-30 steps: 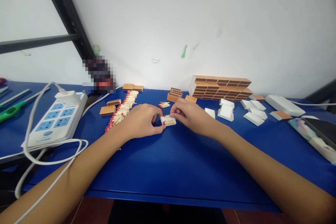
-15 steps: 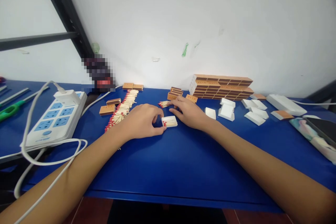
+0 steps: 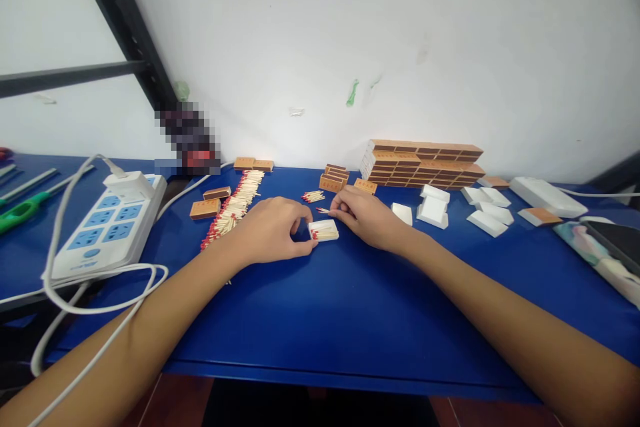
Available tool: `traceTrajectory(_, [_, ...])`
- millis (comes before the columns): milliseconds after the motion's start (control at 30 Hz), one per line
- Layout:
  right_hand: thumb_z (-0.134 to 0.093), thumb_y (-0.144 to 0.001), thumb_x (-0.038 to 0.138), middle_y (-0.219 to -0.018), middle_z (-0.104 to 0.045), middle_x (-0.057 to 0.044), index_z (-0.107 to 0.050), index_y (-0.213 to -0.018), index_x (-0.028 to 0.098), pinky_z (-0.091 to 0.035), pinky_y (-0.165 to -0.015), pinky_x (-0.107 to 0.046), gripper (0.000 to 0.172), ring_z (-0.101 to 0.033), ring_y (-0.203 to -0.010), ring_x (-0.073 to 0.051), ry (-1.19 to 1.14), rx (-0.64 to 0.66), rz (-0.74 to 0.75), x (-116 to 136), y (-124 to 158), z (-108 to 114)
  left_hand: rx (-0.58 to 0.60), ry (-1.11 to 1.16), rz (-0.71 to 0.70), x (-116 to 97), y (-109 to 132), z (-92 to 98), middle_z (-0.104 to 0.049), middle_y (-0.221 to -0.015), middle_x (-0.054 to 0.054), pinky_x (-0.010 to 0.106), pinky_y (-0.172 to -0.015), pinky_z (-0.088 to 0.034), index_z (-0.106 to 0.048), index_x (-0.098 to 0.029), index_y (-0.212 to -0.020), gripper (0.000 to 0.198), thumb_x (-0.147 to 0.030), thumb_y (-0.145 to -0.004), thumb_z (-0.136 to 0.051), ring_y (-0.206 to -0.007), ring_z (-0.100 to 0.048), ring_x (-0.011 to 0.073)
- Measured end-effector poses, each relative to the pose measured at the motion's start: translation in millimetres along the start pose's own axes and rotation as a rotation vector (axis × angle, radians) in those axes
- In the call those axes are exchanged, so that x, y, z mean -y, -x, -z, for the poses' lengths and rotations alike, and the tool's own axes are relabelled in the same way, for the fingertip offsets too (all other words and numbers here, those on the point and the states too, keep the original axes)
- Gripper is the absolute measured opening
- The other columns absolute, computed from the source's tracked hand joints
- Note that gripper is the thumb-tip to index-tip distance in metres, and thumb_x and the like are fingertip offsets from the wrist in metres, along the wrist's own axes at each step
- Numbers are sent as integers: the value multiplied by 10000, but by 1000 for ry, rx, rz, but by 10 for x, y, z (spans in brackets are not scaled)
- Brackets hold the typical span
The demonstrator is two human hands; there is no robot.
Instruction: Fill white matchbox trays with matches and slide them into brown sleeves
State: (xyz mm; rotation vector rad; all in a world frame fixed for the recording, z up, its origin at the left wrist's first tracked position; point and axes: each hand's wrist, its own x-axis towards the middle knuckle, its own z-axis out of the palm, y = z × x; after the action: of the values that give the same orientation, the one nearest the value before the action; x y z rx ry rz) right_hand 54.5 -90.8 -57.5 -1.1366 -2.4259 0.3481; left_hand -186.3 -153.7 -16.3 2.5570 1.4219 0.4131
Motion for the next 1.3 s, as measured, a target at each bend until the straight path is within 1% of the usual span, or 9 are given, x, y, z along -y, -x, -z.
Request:
traceTrajectory(133, [-612,-1002,253,-909,-625,-47,-637,-932,197,-435,-730,-324,93,-579,-819,-196,-1,-6,-26,83,26,29,2,1,-5,5,-1,-1,-680,-739,-25,303,-595,-351,-764,-224,-922,200,-381,-805,-723,-644,-569,154])
traceTrajectory(300, [-640,-947,167,-909,-623,-39,-652,-921,193,-409,-701,-305,39,-562,-788,-177,11,-7,-37,143,23,-24,-11,-12,-19,10,2,-8,-691,-747,-16,306,-595,-348,-759,-218,-922,200,-376,-806,-721,-645,-574,159])
traceTrajectory(400, [-658,-973,225,-903,-619,-33,-644,-948,193,-393,-681,-301,43,-550,-773,-173,-3,-44,-35,134,9,-58,-4,-15,-10,12,4,-7,-693,-747,-13,308,-600,-357,-763,-213,-935,216,-378,-800,-725,-644,-578,162])
traceTrajectory(500, [-669,-978,232,-892,-612,-27,-654,-948,197,-384,-675,-300,48,-540,-760,-170,-4,-59,-19,114,-5,-74,-4,-7,-12,18,8,-7,-694,-751,-16,306,-599,-357,-762,-222,-919,199,-380,-805,-723,-644,-577,160])
traceTrajectory(767, [-660,-995,235,-904,-614,-37,-677,-939,197,-391,-696,-301,70,-557,-780,-177,27,-52,9,98,3,-46,-2,-6,-15,4,1,1,-697,-751,-8,303,-593,-353,-765,-216,-923,198,-371,-807,-722,-639,-575,157])
traceTrajectory(1000, [-637,-1001,221,-916,-613,-45,-671,-944,199,-401,-702,-299,70,-563,-785,-183,35,-2,30,54,-29,-59,2,4,-10,25,2,-8,-696,-743,-6,302,-603,-364,-766,-214,-948,231,-403,-822,-721,-630,-573,159])
traceTrajectory(1133, [-623,-1013,251,-910,-608,-46,-649,-926,192,-409,-717,-306,108,-548,-789,-185,16,3,19,50,-13,22,5,-12,-1,10,-1,1,-684,-729,-6,305,-596,-349,-769,-215,-934,225,-405,-828,-711,-625,-564,160])
traceTrajectory(1233, [-628,-1019,309,-864,-595,-30,-660,-920,200,-395,-695,-302,151,-533,-769,-179,-47,-3,31,124,41,118,7,-27,4,-11,-1,16,-682,-733,-2,306,-585,-331,-768,-214,-921,214,-397,-825,-712,-624,-561,161])
traceTrajectory(1300, [-637,-1011,311,-845,-586,-20,-669,-908,207,-385,-683,-299,150,-527,-754,-172,-71,35,45,192,79,147,7,-23,0,-16,1,20,-683,-737,-2,305,-586,-330,-761,-210,-913,216,-402,-824,-717,-626,-561,160])
